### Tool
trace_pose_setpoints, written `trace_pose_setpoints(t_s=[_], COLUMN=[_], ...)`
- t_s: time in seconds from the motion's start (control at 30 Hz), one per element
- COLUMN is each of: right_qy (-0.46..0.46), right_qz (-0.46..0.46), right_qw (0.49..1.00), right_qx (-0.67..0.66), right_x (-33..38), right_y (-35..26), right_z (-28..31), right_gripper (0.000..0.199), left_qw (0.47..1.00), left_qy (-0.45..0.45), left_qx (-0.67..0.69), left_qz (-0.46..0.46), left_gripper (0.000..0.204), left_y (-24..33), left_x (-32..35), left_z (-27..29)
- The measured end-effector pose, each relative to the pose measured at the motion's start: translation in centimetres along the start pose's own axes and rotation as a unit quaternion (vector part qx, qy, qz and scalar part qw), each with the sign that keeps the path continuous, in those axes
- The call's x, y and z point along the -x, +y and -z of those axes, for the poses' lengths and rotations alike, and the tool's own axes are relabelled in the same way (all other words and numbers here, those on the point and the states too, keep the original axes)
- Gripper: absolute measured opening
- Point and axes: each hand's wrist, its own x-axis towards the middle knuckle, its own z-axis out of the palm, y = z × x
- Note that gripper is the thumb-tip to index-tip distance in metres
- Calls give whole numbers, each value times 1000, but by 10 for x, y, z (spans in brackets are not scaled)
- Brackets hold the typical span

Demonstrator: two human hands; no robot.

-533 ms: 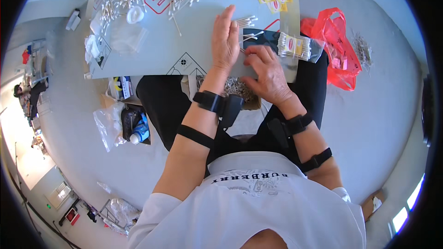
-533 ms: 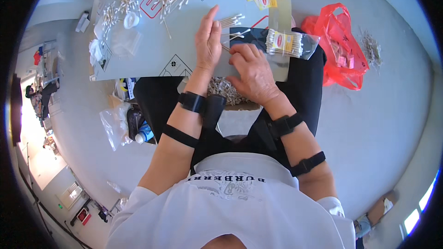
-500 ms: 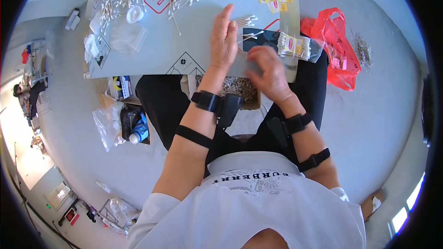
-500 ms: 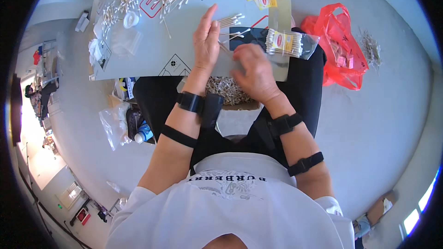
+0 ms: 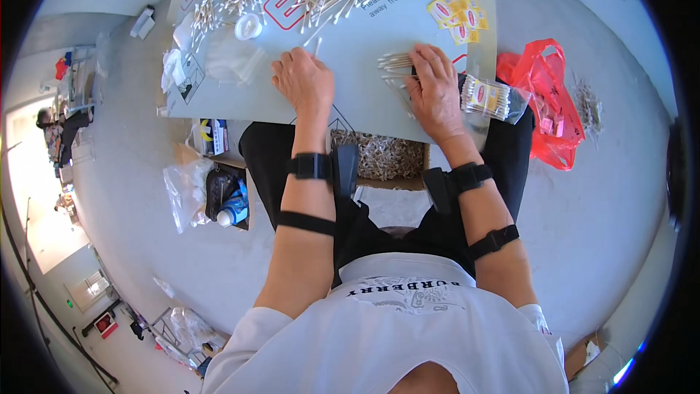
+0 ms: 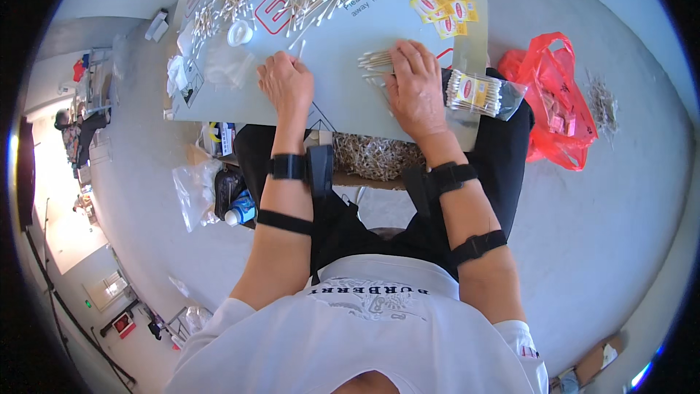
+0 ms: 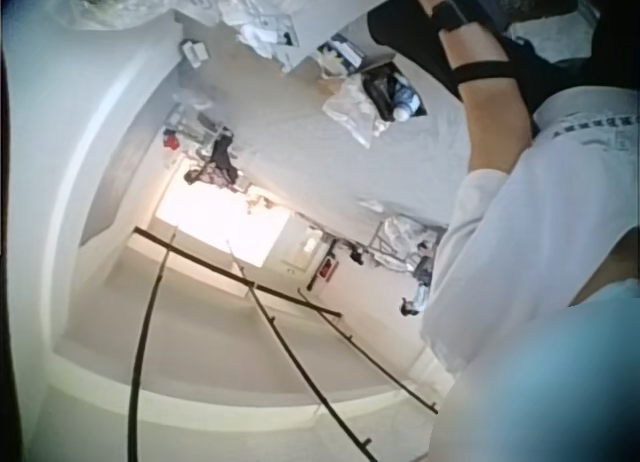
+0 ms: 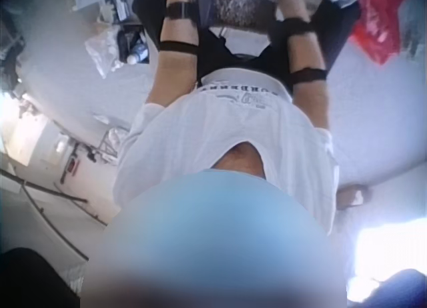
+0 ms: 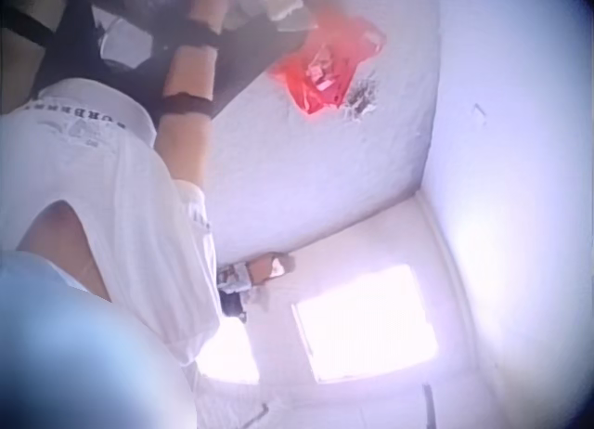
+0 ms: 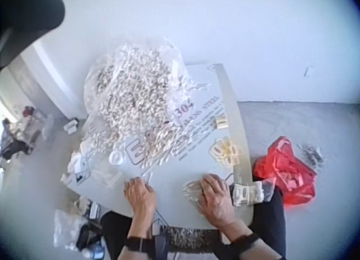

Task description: The recorder is taking several q-tips (cotton swabs) from a large pile, aligning them, and sliding them into a small transparent plastic packaging sleeve, and then applying a sticker to the sleeve.

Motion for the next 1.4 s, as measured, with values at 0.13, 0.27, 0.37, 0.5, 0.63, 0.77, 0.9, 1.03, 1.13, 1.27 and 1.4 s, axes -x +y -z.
trace_pose_setpoints(t_s=[0.13,0.27,0.37,0.5,0.63,0.77,0.9,1.03,1.13,1.27,1.4], right_qy=[-28,-55,-35,19,34,157,154,159,179,171,154], right_qz=[27,49,25,-102,-113,-177,-196,-202,-213,-191,-205], right_qw=[999,997,997,979,976,899,875,901,875,881,878], right_qx=[-2,-21,-70,-177,-186,-370,-414,-349,-396,-398,-404], right_x=[9,9,10,11,14,19,18,16,11,5,4], right_y=[-13,-8,-7,-8,-5,-5,-9,-3,3,-2,-5], right_z=[9,10,9,14,12,3,4,5,2,-5,-7], right_gripper=[57,63,64,64,60,46,39,39,40,40,41], left_qw=[994,968,937,908,911,919,923,916,862,828,811], left_qy=[-37,-32,-79,-137,-116,-183,-162,-58,-72,-73,-89], left_qx=[67,163,198,184,208,114,127,271,489,546,565], left_qz=[-83,-186,-277,-350,-336,-330,-325,-291,-110,-107,-124], left_gripper=[11,9,6,12,36,76,76,69,64,61,59], left_y=[18,49,69,73,69,68,71,64,64,77,85], left_x=[17,1,-3,11,46,71,65,54,44,49,54], left_z=[1,-5,-6,2,9,8,1,-4,-5,-9,-14])
